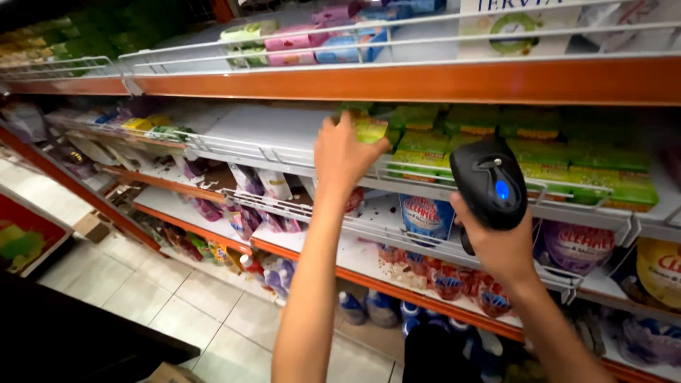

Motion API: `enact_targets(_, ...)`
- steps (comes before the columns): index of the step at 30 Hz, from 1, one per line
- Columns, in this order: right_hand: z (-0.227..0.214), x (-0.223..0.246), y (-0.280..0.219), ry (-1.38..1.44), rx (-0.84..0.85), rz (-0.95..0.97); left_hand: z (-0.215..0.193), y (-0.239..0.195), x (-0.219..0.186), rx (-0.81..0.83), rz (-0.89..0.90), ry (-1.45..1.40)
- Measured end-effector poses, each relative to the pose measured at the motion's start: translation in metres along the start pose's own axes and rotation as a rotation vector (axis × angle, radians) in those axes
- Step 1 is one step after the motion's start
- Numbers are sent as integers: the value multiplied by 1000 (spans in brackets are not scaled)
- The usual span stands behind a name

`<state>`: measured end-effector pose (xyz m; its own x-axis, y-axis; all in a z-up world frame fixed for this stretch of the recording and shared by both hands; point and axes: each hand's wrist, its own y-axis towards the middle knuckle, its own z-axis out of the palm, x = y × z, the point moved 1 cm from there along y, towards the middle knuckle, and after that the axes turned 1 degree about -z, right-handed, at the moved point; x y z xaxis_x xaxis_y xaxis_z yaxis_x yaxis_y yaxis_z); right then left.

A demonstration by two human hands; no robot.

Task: The person picks up a small box from a container on the floor, scans its barcode with a handheld scanner, and places the box onto a shelf.

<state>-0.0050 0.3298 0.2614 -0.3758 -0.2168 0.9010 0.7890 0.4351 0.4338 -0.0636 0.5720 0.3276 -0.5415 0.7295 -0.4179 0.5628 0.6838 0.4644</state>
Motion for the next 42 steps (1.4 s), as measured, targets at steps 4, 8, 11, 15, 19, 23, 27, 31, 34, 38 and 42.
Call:
enact_targets(4, -1, -5, -1, -16, 11, 32, 8, 28, 11, 365, -67, 26)
enact_targets(8, -1, -4, 5, 5, 46, 1, 22, 38, 19, 533, -85, 1)
enact_targets(11, 1, -2, 8, 6, 43, 5, 37, 45, 29, 498, -41, 28)
enact_targets(15, 1, -5, 9, -66, 85, -23, 57, 65, 47, 248, -156, 16)
enact_targets(19, 3, -13, 9, -100, 65, 49, 69, 85, 58, 21, -30, 117)
enact_targets(23, 4, -18, 9, -152, 71, 91, 78, 98, 64, 217, -132, 58)
enact_targets(27, 2, -23, 12, -151, 57, 78, 79, 115, 80, 372, -150, 58)
enact_targets(31, 2, -27, 13, -175, 47, 59, 70, 126, 114, 570, -22, 207)
enact_targets(34, 7, -29, 13, -172, 76, 54, 59, 130, 130, 656, 88, 305)
enact_targets(38, 18, -31, 8, -156, 105, 77, 51, 125, 142, 734, -20, 249)
enact_targets(42, 23, -34, 8, -165, 104, 80, 67, 135, 149, 648, -58, 204)
